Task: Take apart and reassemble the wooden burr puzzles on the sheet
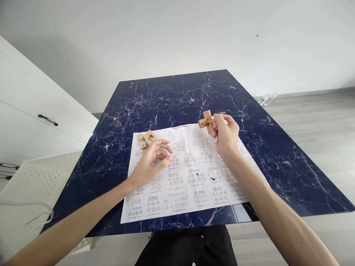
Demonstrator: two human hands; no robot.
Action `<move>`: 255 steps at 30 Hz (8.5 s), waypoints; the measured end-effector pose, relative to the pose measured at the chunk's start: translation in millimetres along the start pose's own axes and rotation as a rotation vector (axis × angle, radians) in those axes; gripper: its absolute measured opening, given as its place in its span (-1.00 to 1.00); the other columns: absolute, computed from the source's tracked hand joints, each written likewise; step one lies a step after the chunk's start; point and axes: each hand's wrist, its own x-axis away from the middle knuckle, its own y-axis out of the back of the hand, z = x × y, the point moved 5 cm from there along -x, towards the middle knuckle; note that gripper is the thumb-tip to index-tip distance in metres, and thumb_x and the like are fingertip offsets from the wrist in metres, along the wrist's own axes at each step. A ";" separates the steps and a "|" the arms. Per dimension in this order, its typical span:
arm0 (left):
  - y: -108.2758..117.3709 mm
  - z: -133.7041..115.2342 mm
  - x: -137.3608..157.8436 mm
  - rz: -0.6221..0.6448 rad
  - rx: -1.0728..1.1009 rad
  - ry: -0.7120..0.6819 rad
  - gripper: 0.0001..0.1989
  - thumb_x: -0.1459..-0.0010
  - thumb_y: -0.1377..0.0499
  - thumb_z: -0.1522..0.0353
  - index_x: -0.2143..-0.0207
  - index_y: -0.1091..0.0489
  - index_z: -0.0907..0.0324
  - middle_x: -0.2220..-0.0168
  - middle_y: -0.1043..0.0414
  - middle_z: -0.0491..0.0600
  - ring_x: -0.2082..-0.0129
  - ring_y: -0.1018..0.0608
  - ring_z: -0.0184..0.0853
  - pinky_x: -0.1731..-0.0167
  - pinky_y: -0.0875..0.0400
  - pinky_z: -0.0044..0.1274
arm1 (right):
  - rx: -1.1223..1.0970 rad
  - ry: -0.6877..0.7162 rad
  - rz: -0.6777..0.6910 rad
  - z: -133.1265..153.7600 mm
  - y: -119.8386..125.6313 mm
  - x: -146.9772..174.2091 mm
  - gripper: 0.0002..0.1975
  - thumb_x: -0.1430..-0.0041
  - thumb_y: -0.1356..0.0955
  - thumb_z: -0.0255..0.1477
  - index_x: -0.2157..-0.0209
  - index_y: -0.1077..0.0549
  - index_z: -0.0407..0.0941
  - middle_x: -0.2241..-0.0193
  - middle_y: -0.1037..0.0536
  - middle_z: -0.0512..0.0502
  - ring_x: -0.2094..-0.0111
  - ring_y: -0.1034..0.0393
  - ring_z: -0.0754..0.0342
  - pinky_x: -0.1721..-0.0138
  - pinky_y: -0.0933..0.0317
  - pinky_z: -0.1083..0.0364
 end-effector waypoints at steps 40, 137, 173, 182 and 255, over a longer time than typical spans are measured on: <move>52.8 12.8 -10.1 -0.500 -0.802 -0.238 -0.19 -0.10 -0.49 0.36 -0.25 -0.10 0.06 -0.29 -0.26 0.23 -0.31 -0.36 0.13 -0.28 -0.26 -0.01 | 0.853 0.469 0.685 -2.6 -47.6 56.5 -0.74 -0.48 -0.29 -0.18 0.30 -0.41 0.01 0.62 -0.41 0.06 0.62 -0.21 0.07 0.44 -0.11 0.03; 49.0 18.5 -25.3 0.156 -0.391 -0.111 -0.24 -0.15 -0.45 -0.01 -0.30 -0.32 0.01 0.17 -0.58 -0.02 0.29 -0.63 -0.21 0.17 -0.55 -0.32 | 0.787 0.231 1.020 -9.7 -58.7 65.4 -0.79 -0.26 -0.40 -0.36 0.12 -0.65 -0.06 0.52 -0.52 0.06 0.52 -0.33 0.13 0.46 -0.17 0.09; 15.2 1.8 3.8 -0.047 -0.591 -0.367 -0.10 -0.21 -0.40 -0.02 -0.42 -0.07 0.02 0.35 -0.53 -0.18 0.50 -0.54 -0.36 0.42 -0.45 -0.49 | 0.041 -0.185 1.263 -8.9 -64.4 82.0 -0.73 -0.32 -0.55 -0.21 -0.02 -0.73 0.07 -0.01 -0.65 -0.14 0.06 -0.60 -0.04 0.06 -0.52 -0.05; 11.2 -15.0 12.3 -0.038 -0.274 -0.381 -0.85 -0.19 -0.30 0.33 0.37 -0.38 0.15 0.60 -0.33 -0.23 0.65 -0.33 -0.50 0.58 -0.26 -0.61 | 0.089 0.003 0.987 -2.5 -55.7 66.3 -0.76 -0.37 -0.51 -0.12 0.01 -0.74 0.16 -0.10 -0.66 -0.10 -0.13 -0.53 -0.16 -0.13 -0.46 -0.15; 4.6 7.6 -0.9 -0.025 0.393 0.185 -0.19 -0.38 -0.36 0.29 -0.54 -0.08 0.06 0.02 -0.68 0.15 0.33 -0.78 -0.23 0.26 -0.75 -0.38 | 0.361 -0.037 0.911 -10.9 -63.3 79.7 -0.60 -0.44 -0.39 -0.02 -0.06 -0.46 -0.02 0.40 -0.56 0.01 0.47 -0.41 0.06 0.40 -0.33 0.03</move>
